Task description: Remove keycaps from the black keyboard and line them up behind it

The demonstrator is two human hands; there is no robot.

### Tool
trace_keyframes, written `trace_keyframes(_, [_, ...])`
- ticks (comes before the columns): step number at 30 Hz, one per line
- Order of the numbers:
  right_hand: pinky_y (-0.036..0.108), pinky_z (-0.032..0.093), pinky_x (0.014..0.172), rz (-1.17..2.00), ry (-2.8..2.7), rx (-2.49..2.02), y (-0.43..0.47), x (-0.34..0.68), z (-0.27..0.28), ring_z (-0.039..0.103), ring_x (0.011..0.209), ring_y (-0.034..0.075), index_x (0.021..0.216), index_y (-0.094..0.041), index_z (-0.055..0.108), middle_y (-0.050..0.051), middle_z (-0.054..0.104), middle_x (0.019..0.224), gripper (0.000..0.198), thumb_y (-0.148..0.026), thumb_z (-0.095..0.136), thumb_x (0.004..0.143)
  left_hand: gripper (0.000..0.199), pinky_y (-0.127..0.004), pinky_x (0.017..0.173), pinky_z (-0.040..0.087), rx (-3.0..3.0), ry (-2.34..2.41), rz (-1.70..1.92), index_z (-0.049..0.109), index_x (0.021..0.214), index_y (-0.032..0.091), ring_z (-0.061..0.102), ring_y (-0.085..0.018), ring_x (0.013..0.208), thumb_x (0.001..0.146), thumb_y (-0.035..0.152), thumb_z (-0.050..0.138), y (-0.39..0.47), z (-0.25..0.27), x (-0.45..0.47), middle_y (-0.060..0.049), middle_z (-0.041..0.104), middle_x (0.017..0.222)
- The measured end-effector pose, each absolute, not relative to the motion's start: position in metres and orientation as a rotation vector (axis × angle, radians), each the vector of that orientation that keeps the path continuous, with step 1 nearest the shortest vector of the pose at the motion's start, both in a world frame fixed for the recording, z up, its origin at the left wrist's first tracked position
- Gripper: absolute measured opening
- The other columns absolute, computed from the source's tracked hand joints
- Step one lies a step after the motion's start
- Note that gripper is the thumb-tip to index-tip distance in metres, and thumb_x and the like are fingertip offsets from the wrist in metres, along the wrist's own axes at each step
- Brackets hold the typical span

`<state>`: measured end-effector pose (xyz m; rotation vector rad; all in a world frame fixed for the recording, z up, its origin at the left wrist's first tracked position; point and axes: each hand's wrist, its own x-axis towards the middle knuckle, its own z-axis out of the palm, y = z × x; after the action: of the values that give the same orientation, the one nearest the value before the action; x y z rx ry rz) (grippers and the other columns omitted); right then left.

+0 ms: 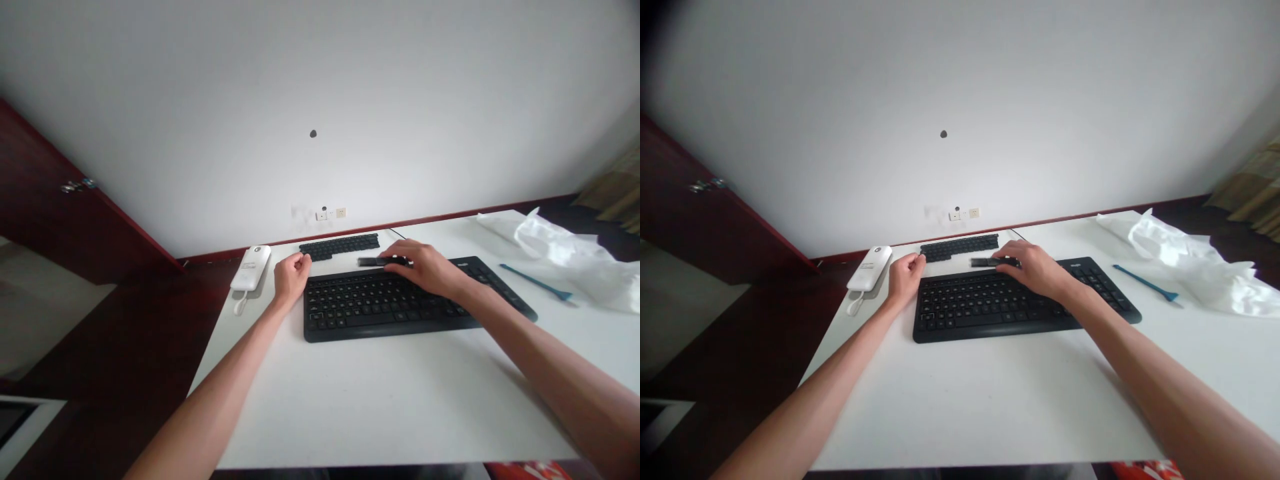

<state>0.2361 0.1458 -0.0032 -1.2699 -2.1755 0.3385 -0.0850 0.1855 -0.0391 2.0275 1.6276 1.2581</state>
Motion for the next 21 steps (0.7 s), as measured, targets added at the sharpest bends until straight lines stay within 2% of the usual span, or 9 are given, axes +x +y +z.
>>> trace_keyframes(2, [0.042, 0.056, 0.090, 0.294, -1.925, -1.281, 0.144, 0.237, -0.001, 0.068, 0.097, 0.027, 0.111, -0.023, 0.075, 0.010, 0.074, 0.111, 0.030, -0.045, 0.066, 0.093, 0.045, -0.027, 0.059, 0.026, 2.228, 1.545, 1.145, 0.038, 0.058, 0.020, 0.030, -0.011, 0.055, 0.095, 0.042, 0.052, 0.171, -0.033, -0.077, 0.005, 0.033, 0.054])
trace_keyframes(4, [0.041, 0.058, 0.084, 0.383, -1.672, -1.233, 0.143, 0.237, 0.000, 0.068, 0.090, 0.026, 0.108, -0.020, 0.072, 0.011, 0.075, 0.104, 0.035, -0.050, 0.072, 0.089, 0.044, -0.028, 0.060, 0.028, 2.405, 1.386, 1.016, 0.047, 0.058, 0.020, 0.036, -0.012, 0.055, 0.096, 0.040, 0.054, 0.156, -0.029, -0.066, 0.003, 0.042, 0.055])
trace_keyframes(7, [0.038, 0.059, 0.077, 0.691, -1.451, -1.120, 0.144, 0.231, -0.006, 0.069, 0.084, 0.023, 0.104, -0.018, 0.069, 0.010, 0.076, 0.094, 0.042, -0.056, 0.072, 0.087, 0.035, -0.028, 0.067, 0.036, 2.534, 1.163, 0.886, 0.065, 0.068, 0.021, 0.051, -0.015, 0.064, 0.097, 0.037, 0.054, 0.138, -0.028, -0.050, -0.001, 0.056, 0.063])
trace_keyframes(10, [0.039, 0.061, 0.080, 1.010, -1.391, -1.019, 0.146, 0.223, -0.016, 0.070, 0.085, 0.022, 0.104, -0.018, 0.068, 0.011, 0.077, 0.097, 0.042, -0.058, 0.067, 0.091, 0.028, -0.028, 0.071, 0.041, 2.555, 1.101, 0.833, 0.075, 0.081, 0.022, 0.057, -0.016, 0.070, 0.098, 0.034, 0.056, 0.132, -0.029, -0.042, -0.003, 0.064, 0.071])
trace_keyframes(16, [0.047, 0.057, 0.101, 1.398, -1.235, -0.834, 0.141, 0.206, -0.024, 0.073, 0.106, 0.025, 0.111, -0.020, 0.064, 0.011, 0.078, 0.109, 0.034, -0.047, 0.070, 0.091, 0.024, -0.027, 0.071, 0.042, 2.495, 1.089, 0.899, 0.077, 0.090, 0.022, 0.056, -0.015, 0.070, 0.098, 0.034, 0.058, 0.130, -0.025, -0.042, -0.001, 0.064, 0.073])
trace_keyframes(21, [0.043, 0.054, 0.101, 1.439, -1.265, -0.856, 0.135, 0.200, -0.022, 0.069, 0.117, 0.026, 0.116, -0.021, 0.063, 0.013, 0.076, 0.120, 0.035, -0.047, 0.069, 0.092, 0.028, -0.026, 0.067, 0.041, 2.399, 1.146, 0.936, 0.078, 0.102, 0.022, 0.052, -0.013, 0.066, 0.095, 0.045, 0.065, 0.126, -0.024, -0.039, 0.001, 0.058, 0.071])
